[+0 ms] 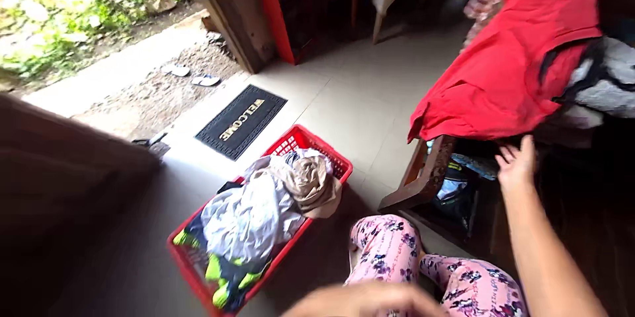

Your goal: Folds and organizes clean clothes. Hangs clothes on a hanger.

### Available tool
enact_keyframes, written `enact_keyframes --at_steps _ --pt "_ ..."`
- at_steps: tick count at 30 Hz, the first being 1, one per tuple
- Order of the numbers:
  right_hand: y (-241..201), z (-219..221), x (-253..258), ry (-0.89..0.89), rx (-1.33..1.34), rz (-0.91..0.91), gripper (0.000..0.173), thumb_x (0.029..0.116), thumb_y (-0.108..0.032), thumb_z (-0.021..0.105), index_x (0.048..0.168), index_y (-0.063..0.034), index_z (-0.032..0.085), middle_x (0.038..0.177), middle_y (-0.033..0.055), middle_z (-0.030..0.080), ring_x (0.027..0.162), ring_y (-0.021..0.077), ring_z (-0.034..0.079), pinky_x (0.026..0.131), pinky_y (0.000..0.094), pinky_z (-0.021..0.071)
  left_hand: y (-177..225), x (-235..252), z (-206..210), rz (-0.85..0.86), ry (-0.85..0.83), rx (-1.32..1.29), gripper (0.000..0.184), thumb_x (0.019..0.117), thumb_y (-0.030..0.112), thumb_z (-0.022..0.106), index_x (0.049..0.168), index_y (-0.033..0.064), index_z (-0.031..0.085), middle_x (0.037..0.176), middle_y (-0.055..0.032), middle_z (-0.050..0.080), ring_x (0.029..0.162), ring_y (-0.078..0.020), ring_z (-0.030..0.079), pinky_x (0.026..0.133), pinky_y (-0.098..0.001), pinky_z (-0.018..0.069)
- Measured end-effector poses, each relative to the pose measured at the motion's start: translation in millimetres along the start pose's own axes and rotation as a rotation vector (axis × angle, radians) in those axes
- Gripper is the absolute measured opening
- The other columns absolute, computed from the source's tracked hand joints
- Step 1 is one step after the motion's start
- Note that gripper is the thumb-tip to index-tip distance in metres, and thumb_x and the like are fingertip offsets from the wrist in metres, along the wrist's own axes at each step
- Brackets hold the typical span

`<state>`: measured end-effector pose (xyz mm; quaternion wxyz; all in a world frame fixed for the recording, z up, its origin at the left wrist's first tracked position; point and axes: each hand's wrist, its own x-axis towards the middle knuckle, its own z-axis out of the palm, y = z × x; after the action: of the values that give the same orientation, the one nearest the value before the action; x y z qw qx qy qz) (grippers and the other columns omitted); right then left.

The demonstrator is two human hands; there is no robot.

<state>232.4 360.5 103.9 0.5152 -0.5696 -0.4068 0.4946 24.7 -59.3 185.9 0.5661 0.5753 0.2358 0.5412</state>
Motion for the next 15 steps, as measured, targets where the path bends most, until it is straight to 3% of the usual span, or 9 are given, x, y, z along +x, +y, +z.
enact_keyframes --at_steps 2,3,5,6,8,10,12,13,15 --pt "17.2 -16.6 -14.6 -0.060 -0.191 -0.062 0.069 0.1071 -0.042 0.047 0.158 -0.0027 0.021 0.152 0.0251 0.041 0.127 0.0301 0.056 0.100 0.0415 0.0509 -34.5 -14.0 -40.4 -0.319 0.166 0.395 0.047 0.1020 0.029 0.060 0.136 -0.0030 0.060 0.136 -0.0178 0.062 0.130 -0.0247 0.057 0.113 -0.0424 0.0429" --pt "31.9 -30.7 -19.1 -0.109 -0.328 -0.079 0.070 0.1068 -0.038 0.049 0.157 0.0009 0.020 0.148 0.0288 0.044 0.120 0.0296 0.060 0.096 0.0397 0.0529 -57.0 -24.7 -60.7 -0.469 0.288 0.621 0.046 0.0985 0.026 0.067 0.136 -0.0008 0.061 0.138 -0.0191 0.061 0.133 -0.0288 0.054 0.115 -0.0460 0.0401" --pt "63.4 -65.6 -27.6 -0.263 -0.615 -0.035 0.068 0.1057 -0.027 0.054 0.156 0.0048 0.021 0.139 0.0344 0.050 0.111 0.0335 0.063 0.092 0.0438 0.0531 -96.6 -54.8 -102.2 -0.707 0.519 1.000 0.055 0.0910 0.027 0.075 0.138 0.0035 0.061 0.147 -0.0257 0.052 0.141 -0.0411 0.044 0.117 -0.0599 0.0326" --pt "78.3 -84.0 -34.1 -0.376 -0.740 0.000 0.065 0.1046 -0.021 0.056 0.154 0.0073 0.024 0.135 0.0372 0.052 0.110 0.0387 0.063 0.093 0.0493 0.0521 -109.1 -72.1 -122.3 -0.778 0.628 1.122 0.062 0.0867 0.026 0.079 0.141 0.0039 0.058 0.152 -0.0308 0.043 0.146 -0.0484 0.035 0.117 -0.0685 0.0248" --pt "101.9 -116.9 -54.8 -0.640 -0.969 0.097 0.058 0.1028 -0.013 0.059 0.150 0.0105 0.034 0.132 0.0385 0.055 0.113 0.0462 0.062 0.098 0.0573 0.0504 -120.6 -106.6 -158.8 -0.929 0.799 1.285 0.083 0.0800 0.031 0.083 0.152 0.0092 0.048 0.162 -0.0328 0.025 0.152 -0.0525 0.018 0.116 -0.0759 0.0122" --pt "117.3 -140.1 -79.4 -0.831 -1.138 0.226 0.051 0.1038 -0.015 0.059 0.145 0.0104 0.043 0.134 0.0362 0.056 0.122 0.0471 0.059 0.106 0.0584 0.0454 -122.4 -139.4 -186.2 -1.135 0.942 1.289 0.106 0.0758 0.044 0.086 0.161 0.0120 0.032 0.166 -0.0333 0.008 0.153 -0.0542 0.006 0.114 -0.0791 0.0054" --pt "127.0 -158.4 -97.3 -0.798 -1.192 0.241 0.041 0.1064 -0.019 0.056 0.134 0.0100 0.058 0.131 0.0332 0.061 0.125 0.0452 0.058 0.110 0.0583 0.0405 -127.9 -172.8 -204.3 -1.318 1.075 1.205 0.116 0.0752 0.048 0.085 0.164 0.0131 0.020 0.167 -0.0326 -0.001 0.153 -0.0539 0.002 0.112 -0.0806 0.0060" --pt "127.5 -165.7 -102.6 -0.744 -1.167 0.182 0.040 0.1075 -0.018 0.052 0.134 0.0113 0.058 0.128 0.0347 0.062 0.122 0.0464 0.060 0.108 0.0590 0.0413 -130.0 -186.9 -207.8 -1.365 1.111 1.158 0.107 0.0806 0.043 0.082 0.164 0.0117 0.021 0.166 -0.0331 0.002 0.153 -0.0541 0.005 0.112 -0.0805 0.0110" --pt "123.9 -173.1 -112.4 -0.684 -1.143 0.109 0.041 0.1077 -0.017 0.051 0.138 0.0107 0.052 0.129 0.0364 0.060 0.122 0.0484 0.058 0.106 0.0604 0.0417 -124.1 -204.7 -202.3 -1.390 1.132 1.128 0.064 0.0974 0.029 0.064 0.153 0.0053 0.044 0.161 -0.0330 0.026 0.148 -0.0514 0.028 0.112 -0.0717 0.0287"
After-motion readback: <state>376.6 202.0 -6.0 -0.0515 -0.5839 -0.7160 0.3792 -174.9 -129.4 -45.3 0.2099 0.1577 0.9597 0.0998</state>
